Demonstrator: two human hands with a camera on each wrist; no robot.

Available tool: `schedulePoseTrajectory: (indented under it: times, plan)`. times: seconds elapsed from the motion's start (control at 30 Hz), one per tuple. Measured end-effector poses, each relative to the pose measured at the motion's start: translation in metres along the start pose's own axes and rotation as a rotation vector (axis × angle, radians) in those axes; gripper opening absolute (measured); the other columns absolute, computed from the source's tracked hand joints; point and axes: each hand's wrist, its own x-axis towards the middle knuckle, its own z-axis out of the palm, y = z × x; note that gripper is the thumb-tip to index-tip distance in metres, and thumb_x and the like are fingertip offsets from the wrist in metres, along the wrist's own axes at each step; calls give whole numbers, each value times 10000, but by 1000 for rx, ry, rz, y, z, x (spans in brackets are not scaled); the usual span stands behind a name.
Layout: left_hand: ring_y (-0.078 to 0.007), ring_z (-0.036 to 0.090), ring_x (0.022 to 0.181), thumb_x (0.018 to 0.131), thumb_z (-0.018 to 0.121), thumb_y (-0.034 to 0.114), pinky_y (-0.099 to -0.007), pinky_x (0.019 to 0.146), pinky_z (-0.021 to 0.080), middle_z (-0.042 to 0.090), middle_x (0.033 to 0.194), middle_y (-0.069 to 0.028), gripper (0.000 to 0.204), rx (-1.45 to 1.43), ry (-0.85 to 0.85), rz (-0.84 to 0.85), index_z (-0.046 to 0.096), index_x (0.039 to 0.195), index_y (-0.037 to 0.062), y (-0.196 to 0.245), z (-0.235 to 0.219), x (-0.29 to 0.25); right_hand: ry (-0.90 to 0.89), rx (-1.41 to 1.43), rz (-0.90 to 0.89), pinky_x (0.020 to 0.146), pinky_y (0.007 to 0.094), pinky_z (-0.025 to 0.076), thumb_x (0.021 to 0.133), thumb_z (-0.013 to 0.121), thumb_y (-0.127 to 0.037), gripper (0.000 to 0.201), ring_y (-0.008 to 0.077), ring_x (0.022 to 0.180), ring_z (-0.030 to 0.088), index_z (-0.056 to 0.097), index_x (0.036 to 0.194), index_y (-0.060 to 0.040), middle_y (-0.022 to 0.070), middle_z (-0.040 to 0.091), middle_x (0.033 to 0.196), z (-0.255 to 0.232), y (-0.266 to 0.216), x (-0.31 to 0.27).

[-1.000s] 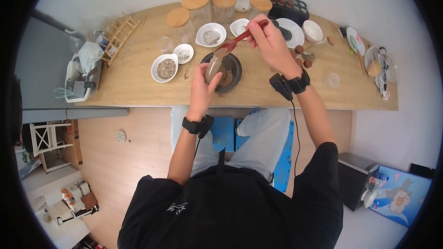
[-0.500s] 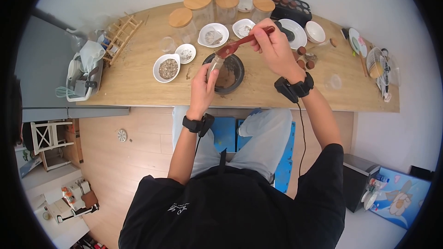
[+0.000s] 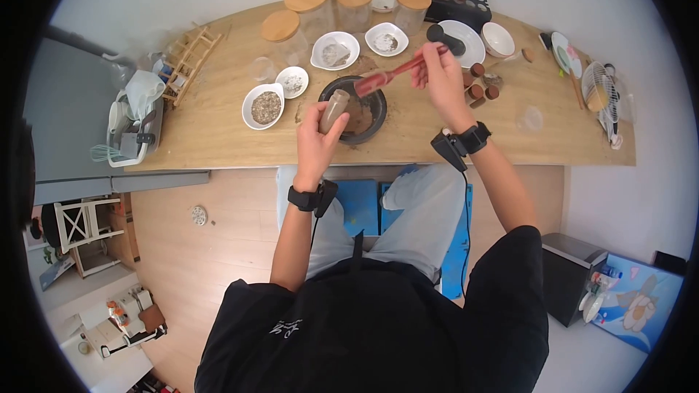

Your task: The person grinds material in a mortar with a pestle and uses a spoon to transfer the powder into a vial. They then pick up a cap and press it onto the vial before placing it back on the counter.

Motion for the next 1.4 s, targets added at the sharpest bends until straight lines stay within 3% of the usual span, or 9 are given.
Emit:
schedulePoseTrajectory:
  times: [0.13,0.27,0.47,0.7,0.87,1.0,1.07,1.17,1.4]
  plan:
    - [-202,650,727,924,702,199,-317,671,501,686,844,-171,271,-39,-24,-113,618,1048,-27,-13,-2,-3,-105,-252,-137,614,262,498,1013,571,-190,152,139,692,636,592,1025,-40,56,654,804,12,40,-29]
    - [-168,621,725,949,678,217,-307,674,491,666,803,-131,281,-53,14,-185,615,1059,-33,-21,-5,-2,-393,-768,-731,701,350,525,902,669,-121,123,278,764,653,638,993,-45,115,670,914,38,39,-62]
    - [-120,584,736,960,674,218,-280,650,471,651,879,-77,342,-76,116,-75,539,1149,-33,-22,3,-2,-402,-717,-273,730,355,509,939,623,-152,159,269,860,644,646,1061,-53,115,663,952,27,10,-72]
    - [-92,538,691,977,651,202,-234,626,446,603,866,-46,336,-269,61,-189,507,1175,-28,-28,2,-3,-431,-703,-382,768,370,500,973,582,-192,180,275,869,642,632,1067,-47,129,664,951,31,20,-51]
    - [-112,543,705,1006,599,203,-259,634,455,590,854,-59,309,-90,39,-19,523,1187,-36,-31,0,-2,-632,-692,-134,801,386,498,980,571,-228,228,290,901,627,634,1107,-49,107,671,985,19,-7,-43]
    - [-129,549,709,1028,552,211,-281,639,459,595,844,-85,310,-88,51,-15,513,1198,-46,-21,3,-3,-582,-775,-400,784,375,499,961,594,-227,208,262,884,617,639,1089,-69,63,670,1004,14,-1,-37]
    - [-128,548,704,1034,539,214,-282,635,457,601,843,-86,303,-119,55,-20,512,1190,-44,-21,4,-5,-683,-1065,-788,775,367,510,918,646,-186,226,241,902,628,643,1107,-61,70,673,1029,8,15,-40]
    - [-126,544,696,1042,520,219,-284,628,454,610,835,-85,286,-145,44,-26,511,1168,-38,-24,3,-6,-643,-1186,-915,727,324,486,887,663,-225,190,185,867,609,646,1036,-108,8,638,949,6,22,-69]
    - [-115,531,684,1049,503,233,-272,617,445,596,814,-65,265,-176,45,-14,513,1123,-20,-22,5,-3,-501,-935,-757,658,350,498,835,713,-114,220,229,756,604,633,1032,-59,55,615,878,22,42,-115]
